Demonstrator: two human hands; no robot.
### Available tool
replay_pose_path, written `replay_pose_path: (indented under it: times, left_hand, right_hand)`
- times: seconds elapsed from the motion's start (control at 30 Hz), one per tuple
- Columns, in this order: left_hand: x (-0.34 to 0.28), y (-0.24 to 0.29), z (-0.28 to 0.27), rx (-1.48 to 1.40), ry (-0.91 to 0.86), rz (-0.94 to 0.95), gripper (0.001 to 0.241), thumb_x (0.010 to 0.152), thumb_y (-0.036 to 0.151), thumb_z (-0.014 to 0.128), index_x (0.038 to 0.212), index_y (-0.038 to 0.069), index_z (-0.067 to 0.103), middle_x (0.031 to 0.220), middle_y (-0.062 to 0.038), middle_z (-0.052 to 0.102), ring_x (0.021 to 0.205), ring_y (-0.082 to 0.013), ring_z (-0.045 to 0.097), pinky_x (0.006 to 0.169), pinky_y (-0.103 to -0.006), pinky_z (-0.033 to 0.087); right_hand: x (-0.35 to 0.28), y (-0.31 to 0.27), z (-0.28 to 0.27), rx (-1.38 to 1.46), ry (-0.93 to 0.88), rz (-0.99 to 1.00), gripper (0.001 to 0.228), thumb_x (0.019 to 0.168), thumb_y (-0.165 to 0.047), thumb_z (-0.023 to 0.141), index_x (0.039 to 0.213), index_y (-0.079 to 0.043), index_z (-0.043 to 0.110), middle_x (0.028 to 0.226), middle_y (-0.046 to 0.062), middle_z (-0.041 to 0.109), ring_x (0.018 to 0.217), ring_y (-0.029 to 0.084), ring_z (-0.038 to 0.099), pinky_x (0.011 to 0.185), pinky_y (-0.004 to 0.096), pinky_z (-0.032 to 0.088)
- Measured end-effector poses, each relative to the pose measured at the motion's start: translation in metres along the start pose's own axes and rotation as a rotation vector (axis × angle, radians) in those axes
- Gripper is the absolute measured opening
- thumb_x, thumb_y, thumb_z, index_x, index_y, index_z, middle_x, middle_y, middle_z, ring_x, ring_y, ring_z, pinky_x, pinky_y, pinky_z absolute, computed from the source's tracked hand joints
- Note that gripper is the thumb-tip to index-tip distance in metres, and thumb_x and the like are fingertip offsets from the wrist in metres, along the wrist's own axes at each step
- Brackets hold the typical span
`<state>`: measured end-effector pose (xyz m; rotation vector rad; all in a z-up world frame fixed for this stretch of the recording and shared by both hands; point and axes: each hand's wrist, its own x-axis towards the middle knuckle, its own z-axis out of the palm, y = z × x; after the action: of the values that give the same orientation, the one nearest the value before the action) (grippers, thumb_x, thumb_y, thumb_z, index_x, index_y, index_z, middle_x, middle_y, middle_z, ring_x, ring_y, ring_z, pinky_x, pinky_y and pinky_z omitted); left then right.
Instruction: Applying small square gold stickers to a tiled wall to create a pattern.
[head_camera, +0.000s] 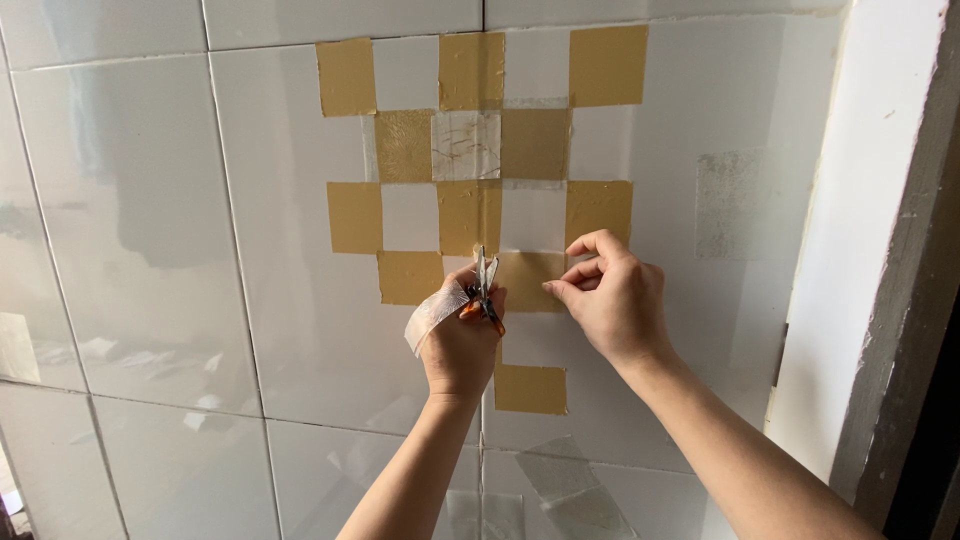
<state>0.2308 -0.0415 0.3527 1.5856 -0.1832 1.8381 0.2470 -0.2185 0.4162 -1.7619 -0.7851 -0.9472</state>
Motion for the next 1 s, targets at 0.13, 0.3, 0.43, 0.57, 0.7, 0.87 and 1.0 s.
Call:
replay_pose_path:
  times: [0.13,0.3,0.43,0.57,0.7,0.87,1.0]
  left_hand:
    - [0.002,0.003,0.003,0.058,0.013,0.016,0.027,0.076,0.017,0.088,0.101,0.021,0.076,0.071,-0.004,0.074,0.071,-0.0284,0.075,0.07,-0.0361,0.059]
    - [0.001,-0.007,0.006,0.126,0.035,0.058,0.032,0.076,0.026,0.087,0.105,0.023,0.075,0.07,-0.006,0.072,0.071,-0.0328,0.073,0.07,-0.0408,0.059]
    - [0.002,-0.007,0.008,0.039,0.019,0.017,0.031,0.077,0.017,0.088,0.106,0.023,0.077,0.075,-0.004,0.076,0.073,-0.0291,0.075,0.072,-0.0352,0.059]
    - [0.005,-0.003,0.002,0.045,-0.005,0.045,0.033,0.077,0.015,0.087,0.108,0.019,0.076,0.078,-0.008,0.076,0.075,-0.033,0.075,0.072,-0.0391,0.059]
    - [0.004,-0.005,-0.001,0.029,-0.029,0.051,0.036,0.077,0.017,0.087,0.111,0.021,0.074,0.081,-0.008,0.077,0.078,-0.0344,0.075,0.073,-0.0408,0.059]
    - [0.01,-0.002,-0.017,0.134,-0.016,0.006,0.04,0.073,0.019,0.09,0.11,0.019,0.074,0.078,-0.009,0.077,0.078,-0.0328,0.076,0.072,-0.0407,0.06]
    - [0.014,-0.005,-0.037,0.056,0.011,-0.113,0.041,0.073,0.006,0.087,0.11,0.013,0.072,0.075,-0.012,0.076,0.073,-0.0312,0.077,0.073,-0.0366,0.062]
  right_hand:
    - [-0.002,0.001,0.0,-0.02,0.006,0.038,0.034,0.073,-0.006,0.089,0.099,-0.01,0.067,0.075,0.006,0.079,0.067,0.015,0.076,0.059,0.028,0.062]
    - [0.0,-0.002,0.001,-0.017,0.017,0.012,0.032,0.074,-0.007,0.09,0.094,-0.011,0.066,0.073,0.004,0.078,0.063,0.012,0.073,0.058,0.025,0.06]
    - [0.004,0.002,0.006,-0.025,0.025,-0.005,0.03,0.075,-0.005,0.089,0.095,-0.011,0.067,0.074,0.005,0.077,0.065,0.013,0.074,0.059,0.028,0.061]
    - [0.004,0.001,0.008,-0.082,0.039,-0.032,0.031,0.072,-0.004,0.091,0.092,-0.011,0.067,0.07,0.005,0.075,0.065,0.019,0.075,0.059,0.032,0.061]
    - [-0.003,-0.012,-0.011,-0.434,0.095,-0.083,0.051,0.068,-0.034,0.098,0.104,-0.016,0.066,0.094,0.004,0.064,0.085,0.032,0.073,0.071,0.051,0.061]
    - [-0.014,0.033,0.011,-0.738,0.277,-0.721,0.03,0.084,-0.038,0.084,0.107,-0.024,0.07,0.115,0.002,0.061,0.106,0.026,0.067,0.084,0.04,0.055]
    - [-0.033,0.043,0.01,-0.819,0.15,-1.023,0.034,0.096,-0.019,0.067,0.129,-0.021,0.069,0.145,0.008,0.064,0.134,0.025,0.06,0.112,0.044,0.044]
